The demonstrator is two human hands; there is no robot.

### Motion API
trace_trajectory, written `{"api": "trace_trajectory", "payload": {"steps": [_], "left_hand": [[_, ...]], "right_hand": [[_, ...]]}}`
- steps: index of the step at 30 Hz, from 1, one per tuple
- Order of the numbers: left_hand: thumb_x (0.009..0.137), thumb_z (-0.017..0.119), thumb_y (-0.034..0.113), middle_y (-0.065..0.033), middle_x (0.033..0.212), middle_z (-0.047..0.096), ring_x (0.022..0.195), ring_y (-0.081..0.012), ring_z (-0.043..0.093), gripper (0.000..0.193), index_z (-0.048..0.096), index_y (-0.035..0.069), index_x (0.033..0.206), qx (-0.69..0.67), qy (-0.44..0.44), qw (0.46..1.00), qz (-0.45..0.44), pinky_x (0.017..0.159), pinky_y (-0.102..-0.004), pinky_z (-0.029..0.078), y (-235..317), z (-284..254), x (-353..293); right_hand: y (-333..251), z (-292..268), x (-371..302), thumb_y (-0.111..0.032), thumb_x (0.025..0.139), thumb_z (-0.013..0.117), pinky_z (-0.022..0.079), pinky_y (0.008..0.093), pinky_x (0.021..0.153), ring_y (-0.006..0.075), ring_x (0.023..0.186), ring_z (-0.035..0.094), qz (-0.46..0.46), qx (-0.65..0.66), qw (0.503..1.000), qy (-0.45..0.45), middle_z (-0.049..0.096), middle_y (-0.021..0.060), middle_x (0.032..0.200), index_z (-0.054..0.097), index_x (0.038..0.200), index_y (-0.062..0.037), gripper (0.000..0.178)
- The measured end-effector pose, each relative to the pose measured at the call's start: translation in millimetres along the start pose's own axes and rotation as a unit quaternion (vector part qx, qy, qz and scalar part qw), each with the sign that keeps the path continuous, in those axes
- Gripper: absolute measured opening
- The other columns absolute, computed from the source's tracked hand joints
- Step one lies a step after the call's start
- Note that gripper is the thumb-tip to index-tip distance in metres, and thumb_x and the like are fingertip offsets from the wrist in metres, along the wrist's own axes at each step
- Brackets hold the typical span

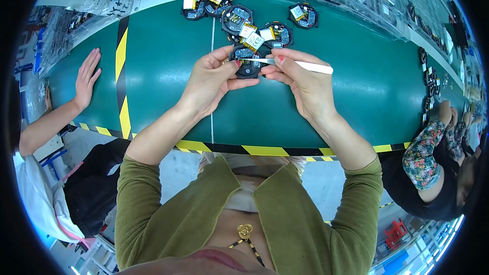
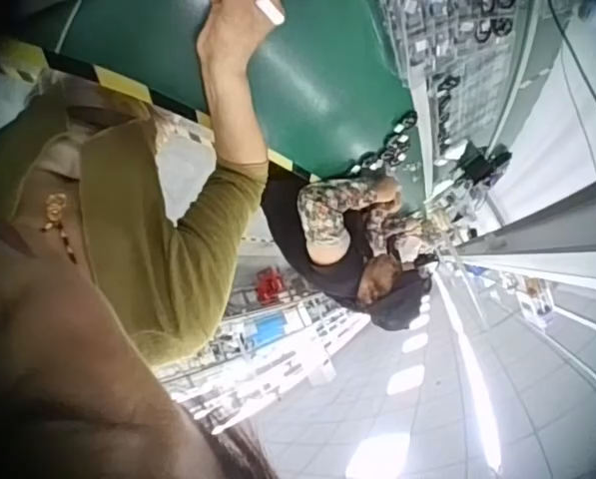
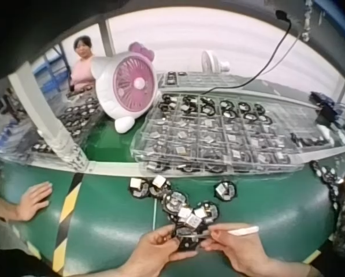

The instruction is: Assembling small electronic components onto circuit boards using tweezers.

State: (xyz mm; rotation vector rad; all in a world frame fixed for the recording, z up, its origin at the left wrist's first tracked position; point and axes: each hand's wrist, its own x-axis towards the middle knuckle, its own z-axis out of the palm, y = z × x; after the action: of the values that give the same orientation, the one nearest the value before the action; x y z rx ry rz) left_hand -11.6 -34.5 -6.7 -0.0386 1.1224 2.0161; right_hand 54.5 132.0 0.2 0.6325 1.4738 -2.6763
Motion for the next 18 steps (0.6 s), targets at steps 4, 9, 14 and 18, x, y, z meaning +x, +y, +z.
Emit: {"api": "trace_trajectory", "payload": {"steps": [4,9,14,18], "left_hand": [[0.086,0.038,-0.001,-0.0152,0.101,0.055,0.087,-0.0209,0.059,0.027,0.042,-0.008,0.112,0.022,0.002,1.000,0.002,0.077,-0.0348,0.054,-1.7,-1.6,0.7],[0.086,0.037,-0.002,-0.0144,0.101,0.055,0.087,-0.0204,0.059,0.027,0.042,-0.007,0.112,0.040,-0.006,0.999,-0.002,0.077,-0.0344,0.053,-1.2,-1.3,0.0],[0.085,0.036,-0.003,-0.0141,0.101,0.055,0.087,-0.0210,0.060,0.028,0.043,-0.007,0.111,0.095,-0.001,0.995,-0.001,0.076,-0.0343,0.053,-5.0,-0.4,-1.0],[0.084,0.037,-0.004,-0.0142,0.101,0.055,0.086,-0.0204,0.059,0.028,0.044,-0.007,0.111,0.091,-0.001,0.996,-0.002,0.075,-0.0343,0.054,-3.0,0.8,-0.7]], "right_hand": [[1.0,0.5,-1.1,-0.003,0.080,0.054,0.052,0.0297,0.069,0.0255,0.076,0.062,-0.005,0.007,1.000,0.004,0.059,0.0186,0.089,0.055,0.099,0.0094,0.022],[-2.6,-0.5,-1.1,-0.002,0.080,0.053,0.052,0.0285,0.067,0.0251,0.073,0.062,0.002,-0.015,1.000,0.003,0.059,0.0190,0.087,0.054,0.099,0.0101,0.022],[-7.7,-2.4,0.0,-0.002,0.080,0.053,0.052,0.0290,0.066,0.0252,0.072,0.062,0.004,-0.044,0.999,0.000,0.059,0.0197,0.086,0.054,0.097,0.0111,0.022],[-6.9,-4.3,0.4,-0.001,0.080,0.054,0.053,0.0293,0.066,0.0250,0.072,0.062,-0.036,-0.041,0.998,-0.008,0.059,0.0198,0.086,0.055,0.096,0.0110,0.021]]}}
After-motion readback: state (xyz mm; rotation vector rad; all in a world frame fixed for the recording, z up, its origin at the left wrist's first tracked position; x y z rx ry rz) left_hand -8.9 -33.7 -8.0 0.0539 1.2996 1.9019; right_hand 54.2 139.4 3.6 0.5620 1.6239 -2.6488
